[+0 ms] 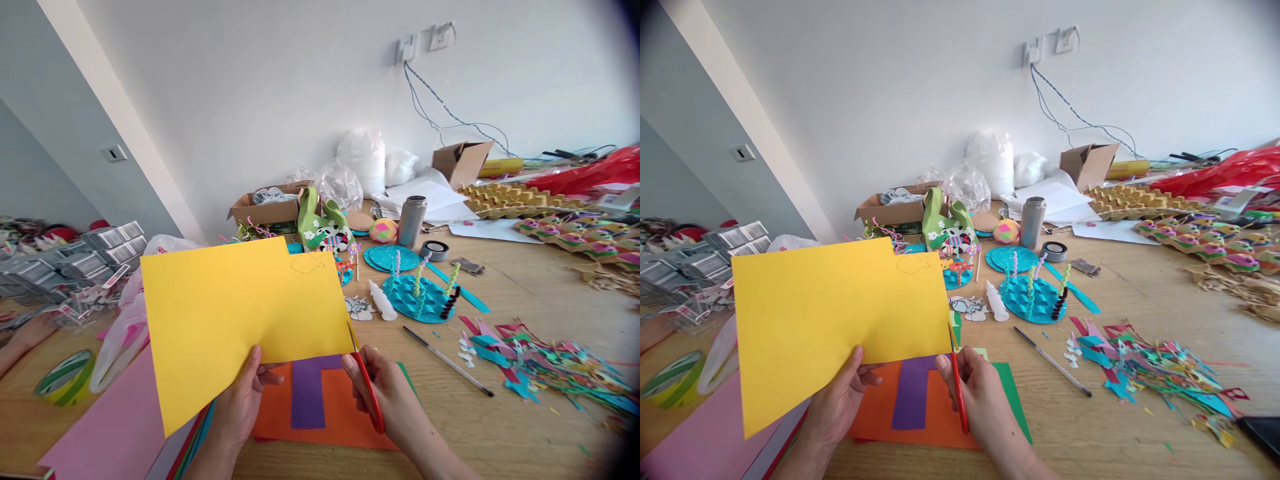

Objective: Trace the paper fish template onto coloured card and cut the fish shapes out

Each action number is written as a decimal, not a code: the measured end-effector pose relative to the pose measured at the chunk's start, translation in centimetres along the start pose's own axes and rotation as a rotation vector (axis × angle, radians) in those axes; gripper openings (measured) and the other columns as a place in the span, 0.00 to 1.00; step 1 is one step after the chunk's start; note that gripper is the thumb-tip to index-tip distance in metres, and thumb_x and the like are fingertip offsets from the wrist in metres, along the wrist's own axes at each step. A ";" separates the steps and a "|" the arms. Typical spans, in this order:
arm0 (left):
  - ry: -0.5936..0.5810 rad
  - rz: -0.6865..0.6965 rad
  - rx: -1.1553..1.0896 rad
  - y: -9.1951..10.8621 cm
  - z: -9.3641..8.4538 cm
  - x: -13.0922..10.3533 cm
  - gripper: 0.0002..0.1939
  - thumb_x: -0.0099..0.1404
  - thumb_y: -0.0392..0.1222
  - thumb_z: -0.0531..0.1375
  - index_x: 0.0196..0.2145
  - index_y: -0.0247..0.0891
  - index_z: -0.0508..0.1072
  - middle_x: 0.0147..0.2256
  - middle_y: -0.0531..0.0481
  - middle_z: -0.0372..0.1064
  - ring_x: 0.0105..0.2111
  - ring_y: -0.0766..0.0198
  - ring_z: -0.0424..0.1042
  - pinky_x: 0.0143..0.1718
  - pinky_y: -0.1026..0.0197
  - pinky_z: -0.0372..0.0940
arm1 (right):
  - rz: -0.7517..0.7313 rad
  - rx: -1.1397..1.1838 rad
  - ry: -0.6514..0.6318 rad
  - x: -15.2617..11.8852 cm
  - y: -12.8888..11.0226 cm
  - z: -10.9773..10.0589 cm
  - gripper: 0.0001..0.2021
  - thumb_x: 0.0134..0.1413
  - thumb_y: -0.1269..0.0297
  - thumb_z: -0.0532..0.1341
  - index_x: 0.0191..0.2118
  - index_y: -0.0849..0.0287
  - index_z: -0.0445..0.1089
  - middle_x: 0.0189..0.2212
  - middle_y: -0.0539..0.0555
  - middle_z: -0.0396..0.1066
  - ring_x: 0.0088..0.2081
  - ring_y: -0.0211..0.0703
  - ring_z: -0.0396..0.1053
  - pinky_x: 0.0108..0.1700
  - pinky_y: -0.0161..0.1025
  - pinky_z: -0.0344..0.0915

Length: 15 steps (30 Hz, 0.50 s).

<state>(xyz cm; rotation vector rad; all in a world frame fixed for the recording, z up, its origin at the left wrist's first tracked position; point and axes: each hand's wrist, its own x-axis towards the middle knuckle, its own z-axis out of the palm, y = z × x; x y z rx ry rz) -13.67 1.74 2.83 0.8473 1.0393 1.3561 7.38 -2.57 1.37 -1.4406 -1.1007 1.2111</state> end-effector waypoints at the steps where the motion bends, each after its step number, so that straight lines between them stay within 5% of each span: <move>1: 0.002 0.003 0.001 0.0 0.0 0.0 0.28 0.52 0.47 0.69 0.51 0.44 0.71 0.46 0.47 0.76 0.33 0.54 0.78 0.21 0.62 0.70 | 0.000 0.000 -0.004 0.0 0.0 0.0 0.25 0.48 0.38 0.60 0.24 0.55 0.53 0.15 0.43 0.57 0.17 0.33 0.59 0.19 0.31 0.55; 15: 0.037 0.036 -0.004 0.0 0.0 0.0 0.27 0.51 0.46 0.70 0.49 0.43 0.71 0.40 0.49 0.78 0.32 0.54 0.78 0.20 0.61 0.71 | -0.040 -0.034 0.002 0.0 0.0 -0.1 0.24 0.49 0.40 0.60 0.24 0.56 0.54 0.16 0.44 0.58 0.17 0.35 0.61 0.20 0.31 0.54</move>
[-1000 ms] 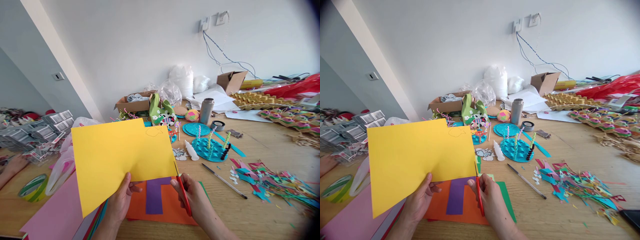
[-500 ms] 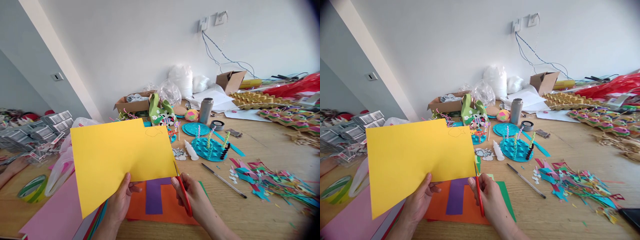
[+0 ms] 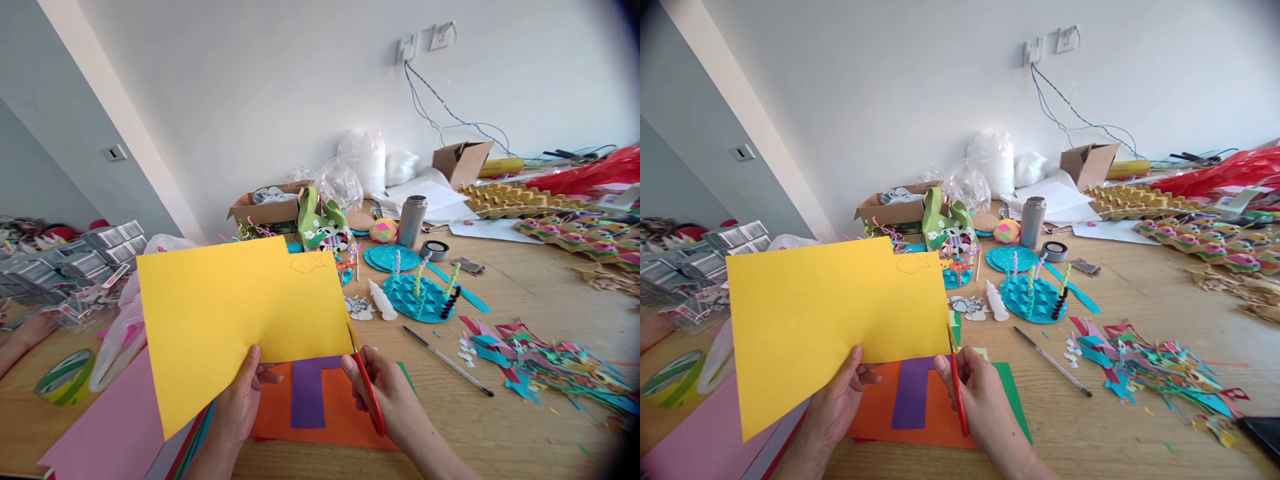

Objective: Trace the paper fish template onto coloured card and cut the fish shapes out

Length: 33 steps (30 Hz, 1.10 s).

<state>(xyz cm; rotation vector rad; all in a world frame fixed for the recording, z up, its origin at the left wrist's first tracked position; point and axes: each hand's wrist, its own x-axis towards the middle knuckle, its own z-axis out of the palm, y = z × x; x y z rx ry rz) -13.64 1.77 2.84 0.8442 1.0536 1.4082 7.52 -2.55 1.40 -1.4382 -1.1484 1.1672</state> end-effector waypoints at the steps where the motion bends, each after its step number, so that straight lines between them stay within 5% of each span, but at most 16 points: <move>1: -0.002 0.001 0.000 0.1 0.0 0.0 0.27 0.51 0.46 0.70 0.49 0.42 0.71 0.40 0.49 0.78 0.32 0.54 0.78 0.20 0.61 0.71 | 0.001 -0.003 -0.003 0.0 0.0 0.0 0.24 0.49 0.40 0.60 0.24 0.56 0.54 0.16 0.44 0.58 0.17 0.35 0.61 0.20 0.31 0.54; 24: 0.058 -0.017 -0.069 0.2 0.0 0.1 0.22 0.48 0.43 0.72 0.42 0.43 0.74 0.34 0.56 0.77 0.27 0.63 0.75 0.20 0.63 0.72 | -0.047 -0.166 -0.009 0.1 0.2 -0.2 0.23 0.51 0.41 0.58 0.24 0.56 0.52 0.19 0.44 0.53 0.21 0.35 0.59 0.22 0.32 0.52; 33: 0.076 -0.066 -0.119 -0.1 -0.3 0.7 0.23 0.48 0.42 0.72 0.41 0.37 0.74 0.34 0.52 0.78 0.27 0.63 0.76 0.21 0.65 0.71 | -0.035 -0.178 -0.042 0.1 0.5 -0.1 0.23 0.52 0.41 0.57 0.24 0.56 0.52 0.20 0.44 0.53 0.23 0.35 0.59 0.23 0.32 0.53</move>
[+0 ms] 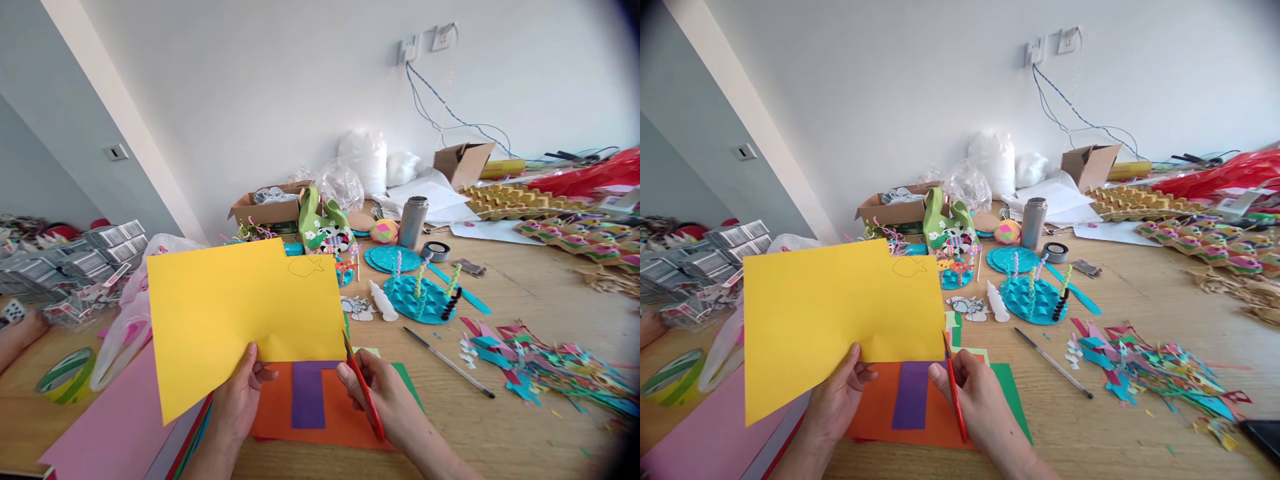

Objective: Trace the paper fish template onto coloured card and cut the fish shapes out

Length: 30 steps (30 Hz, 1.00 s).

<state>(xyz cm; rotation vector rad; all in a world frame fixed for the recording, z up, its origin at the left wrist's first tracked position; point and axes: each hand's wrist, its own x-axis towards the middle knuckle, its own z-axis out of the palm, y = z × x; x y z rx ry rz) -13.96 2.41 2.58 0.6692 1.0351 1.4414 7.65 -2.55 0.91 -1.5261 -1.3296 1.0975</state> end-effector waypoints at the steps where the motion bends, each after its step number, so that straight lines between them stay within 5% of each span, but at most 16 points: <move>1: 0.005 0.004 0.000 0.0 0.0 0.0 0.24 0.47 0.42 0.72 0.42 0.37 0.74 0.35 0.52 0.77 0.27 0.63 0.76 0.20 0.65 0.72 | 0.002 -0.003 -0.004 0.0 0.0 0.0 0.23 0.52 0.41 0.57 0.24 0.56 0.52 0.20 0.45 0.53 0.23 0.35 0.58 0.24 0.32 0.53; 14: 0.116 -0.016 -0.092 0.3 0.3 0.2 0.18 0.44 0.34 0.72 0.34 0.35 0.75 0.28 0.53 0.77 0.21 0.65 0.74 0.18 0.65 0.71 | 0.008 -0.046 -0.067 0.1 0.1 0.0 0.25 0.50 0.37 0.56 0.24 0.57 0.55 0.19 0.47 0.60 0.22 0.35 0.57 0.24 0.33 0.51; 22: 0.092 -0.025 -0.008 0.5 0.2 -0.1 0.20 0.54 0.34 0.66 0.45 0.37 0.74 0.37 0.48 0.77 0.26 0.61 0.76 0.18 0.62 0.72 | 0.143 0.135 -0.292 -0.2 -1.3 -0.5 0.27 0.52 0.33 0.50 0.28 0.56 0.56 0.18 0.47 0.63 0.20 0.35 0.60 0.22 0.33 0.55; 30: 0.161 0.042 0.002 0.2 -0.5 0.5 0.18 0.56 0.33 0.65 0.45 0.40 0.74 0.39 0.49 0.75 0.24 0.64 0.74 0.18 0.64 0.71 | 0.078 -0.099 -0.223 -0.1 -0.8 -0.5 0.25 0.54 0.37 0.53 0.26 0.57 0.57 0.20 0.48 0.64 0.24 0.36 0.61 0.25 0.34 0.53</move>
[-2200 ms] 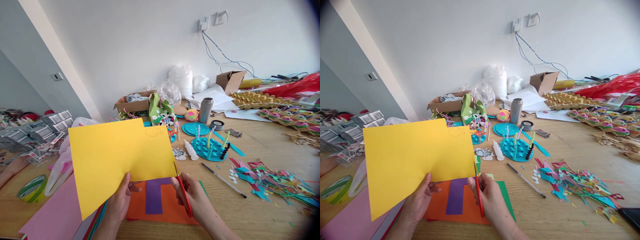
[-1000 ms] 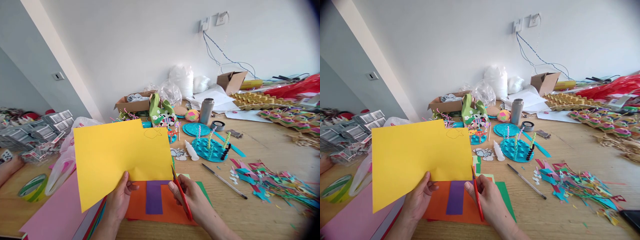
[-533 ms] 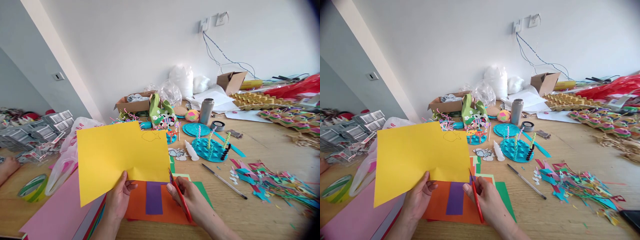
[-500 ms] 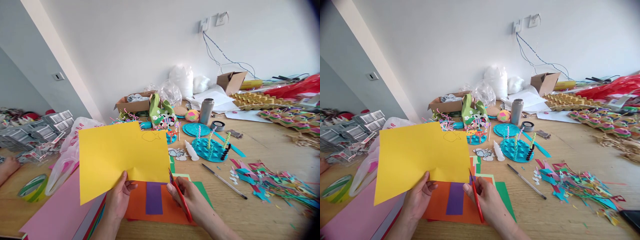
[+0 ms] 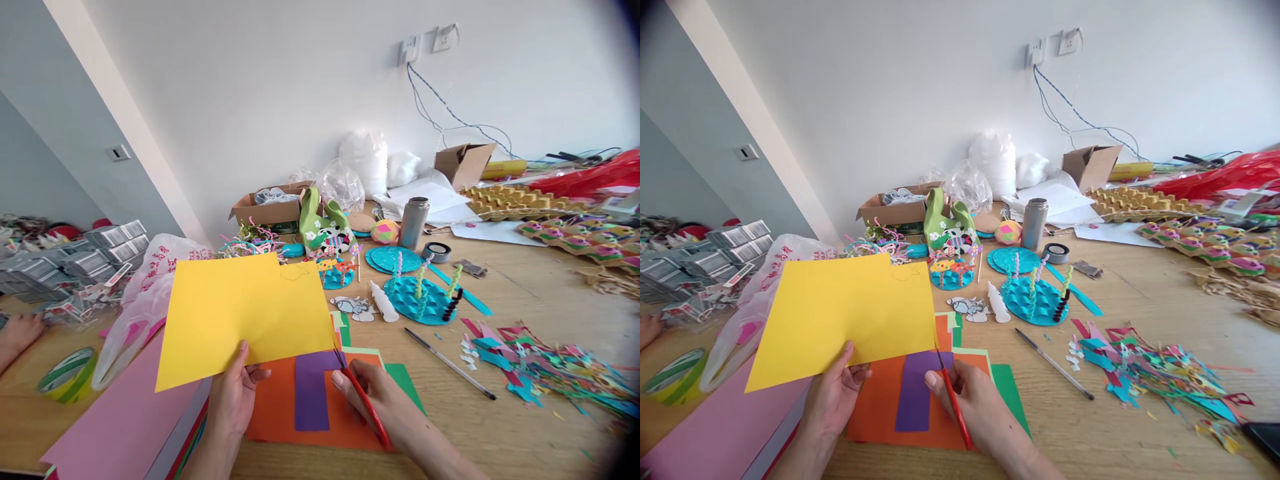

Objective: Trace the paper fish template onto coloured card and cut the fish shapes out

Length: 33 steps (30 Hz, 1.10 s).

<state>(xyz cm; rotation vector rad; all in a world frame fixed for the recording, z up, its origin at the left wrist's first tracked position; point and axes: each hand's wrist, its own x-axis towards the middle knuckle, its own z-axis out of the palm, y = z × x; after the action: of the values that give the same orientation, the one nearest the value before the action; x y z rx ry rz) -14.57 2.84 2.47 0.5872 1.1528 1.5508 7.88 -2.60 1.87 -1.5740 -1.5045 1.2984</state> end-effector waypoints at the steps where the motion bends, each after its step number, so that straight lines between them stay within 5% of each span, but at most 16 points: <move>1: -0.001 0.010 0.007 0.0 -0.1 0.0 0.18 0.56 0.33 0.65 0.46 0.40 0.74 0.40 0.49 0.75 0.25 0.64 0.75 0.18 0.64 0.72 | 0.004 -0.004 0.007 0.0 0.0 0.0 0.25 0.54 0.37 0.53 0.26 0.57 0.56 0.20 0.48 0.64 0.23 0.36 0.61 0.25 0.34 0.52; 18: 0.018 0.066 0.017 -0.1 0.4 -0.6 0.22 0.51 0.40 0.70 0.44 0.43 0.72 0.42 0.52 0.75 0.29 0.62 0.76 0.21 0.63 0.72 | -0.005 0.187 0.102 0.1 0.0 0.7 0.28 0.49 0.32 0.52 0.24 0.56 0.53 0.15 0.45 0.60 0.18 0.34 0.59 0.21 0.32 0.53; 33: -0.062 0.033 0.065 -0.2 0.8 -1.2 0.24 0.47 0.45 0.72 0.42 0.40 0.74 0.34 0.51 0.76 0.28 0.60 0.75 0.20 0.62 0.71 | -0.001 0.115 0.141 0.4 0.6 0.6 0.26 0.52 0.36 0.54 0.23 0.56 0.54 0.14 0.46 0.62 0.18 0.35 0.60 0.21 0.33 0.53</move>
<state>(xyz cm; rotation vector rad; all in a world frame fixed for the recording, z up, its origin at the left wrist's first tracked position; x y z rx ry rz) -13.45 1.97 2.82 0.6960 1.1556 1.5166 7.50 -2.48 1.06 -1.5564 -1.3217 1.2241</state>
